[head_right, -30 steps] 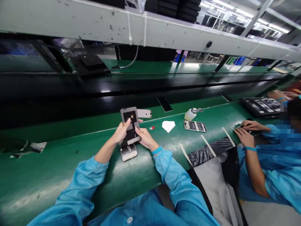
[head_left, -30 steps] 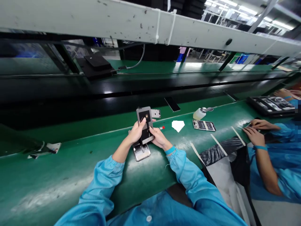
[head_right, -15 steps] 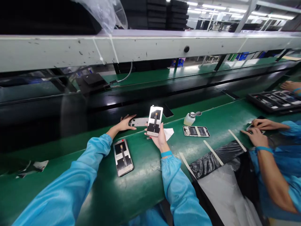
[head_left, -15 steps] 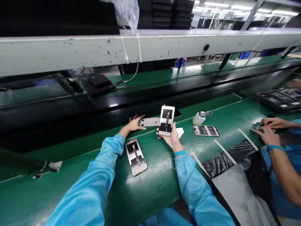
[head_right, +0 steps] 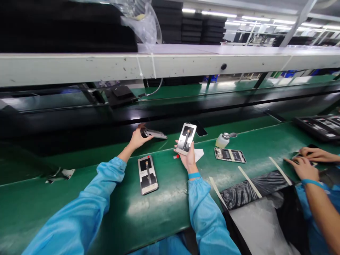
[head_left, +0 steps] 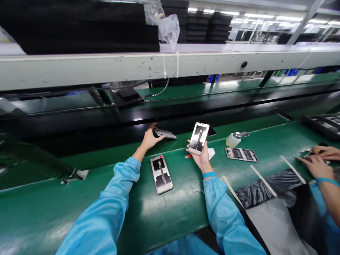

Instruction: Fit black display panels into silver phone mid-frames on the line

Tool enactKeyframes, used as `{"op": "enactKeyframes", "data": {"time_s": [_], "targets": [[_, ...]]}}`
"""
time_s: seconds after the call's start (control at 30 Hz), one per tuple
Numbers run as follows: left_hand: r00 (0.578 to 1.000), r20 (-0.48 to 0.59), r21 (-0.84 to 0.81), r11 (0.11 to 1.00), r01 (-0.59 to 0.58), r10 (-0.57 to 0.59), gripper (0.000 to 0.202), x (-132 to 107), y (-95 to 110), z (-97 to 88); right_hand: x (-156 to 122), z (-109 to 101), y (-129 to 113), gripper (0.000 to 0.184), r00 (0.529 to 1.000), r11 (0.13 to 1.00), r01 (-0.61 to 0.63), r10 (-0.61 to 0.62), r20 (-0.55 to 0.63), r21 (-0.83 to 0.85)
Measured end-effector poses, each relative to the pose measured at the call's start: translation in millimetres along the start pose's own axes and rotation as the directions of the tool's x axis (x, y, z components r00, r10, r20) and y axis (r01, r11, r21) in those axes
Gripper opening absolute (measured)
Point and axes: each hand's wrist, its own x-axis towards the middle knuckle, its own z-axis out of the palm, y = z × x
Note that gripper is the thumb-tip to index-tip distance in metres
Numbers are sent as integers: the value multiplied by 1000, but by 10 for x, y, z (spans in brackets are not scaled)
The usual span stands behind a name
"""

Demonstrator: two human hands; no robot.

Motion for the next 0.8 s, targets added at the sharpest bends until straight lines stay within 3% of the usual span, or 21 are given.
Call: {"op": "enactKeyframes", "data": {"time_s": [0.1, 0.2, 0.37, 0.43, 0.53, 0.63, 0.8], "targets": [[990, -137, -205, 979, 10, -39, 119, -213, 176, -225, -16, -20, 37, 67, 1000, 999, 23, -22, 6, -29], [981, -181, -416, 909, -16, -66, 114, -500, 439, -403, -34, -42, 68, 67, 1000, 998, 31, -31, 0, -52], [993, -121, -658, 750, -67, -18, 87, -1143, 1053, -583, -100, -41, 60, 65, 998, 993, 65, -65, 0, -100], [998, -51, -781, 621, -66, 42, 85, -1379, 1295, -631, -165, 16, 22, 65, 995, 984, 95, -94, 14, -148], [986, 36, -883, 467, -44, 161, 87, -1624, 1566, -713, -304, 184, -89, 64, 989, 959, 145, -134, 64, -243], [972, 108, -910, 414, 11, 211, 99, -1768, 1724, -785, -474, 441, -274, 64, 971, 922, 202, -146, 187, -331], [976, 103, -953, 299, 42, 192, 96, -1945, 1880, -804, -808, 990, -688, 60, 866, 839, 417, -250, 434, -350]]}}
